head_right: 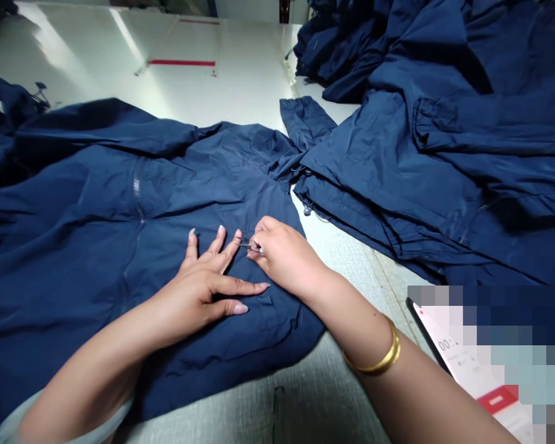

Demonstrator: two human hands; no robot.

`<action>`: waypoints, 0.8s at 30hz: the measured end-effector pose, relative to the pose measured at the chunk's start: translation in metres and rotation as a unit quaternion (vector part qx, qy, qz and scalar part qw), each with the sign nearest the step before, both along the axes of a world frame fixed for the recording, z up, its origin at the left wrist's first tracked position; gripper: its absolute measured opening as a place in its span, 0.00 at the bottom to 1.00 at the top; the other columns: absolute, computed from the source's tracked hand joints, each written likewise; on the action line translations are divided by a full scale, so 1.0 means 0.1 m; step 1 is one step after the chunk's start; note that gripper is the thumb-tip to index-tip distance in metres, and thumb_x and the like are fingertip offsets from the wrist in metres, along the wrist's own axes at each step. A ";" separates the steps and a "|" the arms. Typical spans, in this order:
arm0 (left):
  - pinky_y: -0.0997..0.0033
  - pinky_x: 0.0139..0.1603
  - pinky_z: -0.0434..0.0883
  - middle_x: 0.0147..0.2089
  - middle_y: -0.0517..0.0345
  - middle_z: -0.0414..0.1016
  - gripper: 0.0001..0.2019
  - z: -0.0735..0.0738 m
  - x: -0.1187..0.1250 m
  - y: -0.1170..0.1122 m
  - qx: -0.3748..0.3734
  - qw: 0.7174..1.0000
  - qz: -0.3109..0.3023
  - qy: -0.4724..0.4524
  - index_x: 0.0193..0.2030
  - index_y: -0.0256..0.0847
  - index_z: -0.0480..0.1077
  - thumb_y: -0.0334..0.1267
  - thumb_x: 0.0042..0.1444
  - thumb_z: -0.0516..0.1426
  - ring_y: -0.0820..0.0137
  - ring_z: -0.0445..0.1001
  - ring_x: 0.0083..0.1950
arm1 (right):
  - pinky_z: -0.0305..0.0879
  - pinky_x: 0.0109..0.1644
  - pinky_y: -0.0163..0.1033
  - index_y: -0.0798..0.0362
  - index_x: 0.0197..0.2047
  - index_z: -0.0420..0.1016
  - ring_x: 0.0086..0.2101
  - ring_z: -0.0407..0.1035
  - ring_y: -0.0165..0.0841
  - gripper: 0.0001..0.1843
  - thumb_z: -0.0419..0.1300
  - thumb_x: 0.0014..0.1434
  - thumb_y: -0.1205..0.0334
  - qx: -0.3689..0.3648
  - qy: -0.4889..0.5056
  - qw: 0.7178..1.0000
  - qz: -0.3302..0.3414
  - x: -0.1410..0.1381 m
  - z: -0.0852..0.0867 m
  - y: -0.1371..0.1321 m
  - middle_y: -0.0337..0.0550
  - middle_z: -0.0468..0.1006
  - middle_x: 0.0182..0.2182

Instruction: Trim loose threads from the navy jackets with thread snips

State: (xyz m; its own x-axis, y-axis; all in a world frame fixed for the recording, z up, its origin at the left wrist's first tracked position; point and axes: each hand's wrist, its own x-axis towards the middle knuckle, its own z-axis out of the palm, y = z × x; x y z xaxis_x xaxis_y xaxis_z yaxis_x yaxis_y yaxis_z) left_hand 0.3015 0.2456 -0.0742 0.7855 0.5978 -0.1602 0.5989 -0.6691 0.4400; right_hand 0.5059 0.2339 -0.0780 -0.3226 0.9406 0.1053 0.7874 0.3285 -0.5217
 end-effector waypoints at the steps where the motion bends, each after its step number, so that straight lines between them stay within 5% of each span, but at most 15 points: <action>1: 0.29 0.63 0.22 0.76 0.58 0.32 0.20 -0.01 0.00 0.00 0.002 1.000 0.000 -0.001 0.54 0.76 0.69 0.50 0.55 0.63 0.44 0.26 0.74 | 0.64 0.41 0.38 0.56 0.33 0.76 0.36 0.67 0.33 0.05 0.60 0.61 0.68 0.005 -0.039 0.999 0.000 -0.03 0.02 -0.02 0.44 0.72 0.39; 6: 0.30 0.63 0.21 0.76 0.54 0.34 0.19 -0.05 -0.02 0.00 0.017 1.000 0.000 -0.008 0.53 0.72 0.71 0.51 0.54 0.63 0.46 0.27 0.74 | 0.65 0.41 0.41 0.60 0.42 0.74 0.41 0.66 0.40 0.10 0.53 0.60 0.74 0.052 -0.166 0.985 -0.011 -0.15 0.03 -0.10 0.52 0.71 0.42; 12: 0.29 0.63 0.22 0.76 0.55 0.34 0.20 -0.04 -0.02 0.00 0.014 1.000 -0.004 -0.012 0.54 0.75 0.69 0.50 0.55 0.63 0.45 0.28 0.74 | 0.64 0.44 0.38 0.55 0.34 0.69 0.38 0.66 0.34 0.09 0.53 0.59 0.77 0.057 0.020 0.992 -0.109 -0.06 -0.09 0.00 0.47 0.71 0.38; 16: 0.29 0.63 0.23 0.76 0.56 0.33 0.21 0.00 0.00 0.00 0.007 1.000 0.000 -0.004 0.53 0.76 0.69 0.49 0.54 0.64 0.45 0.27 0.74 | 0.63 0.44 0.37 0.54 0.31 0.68 0.37 0.66 0.32 0.09 0.56 0.61 0.74 0.033 0.106 0.988 -0.104 0.04 -0.11 0.06 0.43 0.71 0.34; 24: 0.28 0.63 0.22 0.76 0.58 0.34 0.20 -0.03 -0.01 0.01 0.006 1.000 -0.002 -0.006 0.54 0.74 0.70 0.49 0.55 0.64 0.44 0.27 0.74 | 0.64 0.43 0.37 0.54 0.34 0.76 0.39 0.68 0.32 0.01 0.64 0.58 0.66 0.002 0.048 0.998 -0.036 0.00 -0.08 0.00 0.43 0.73 0.40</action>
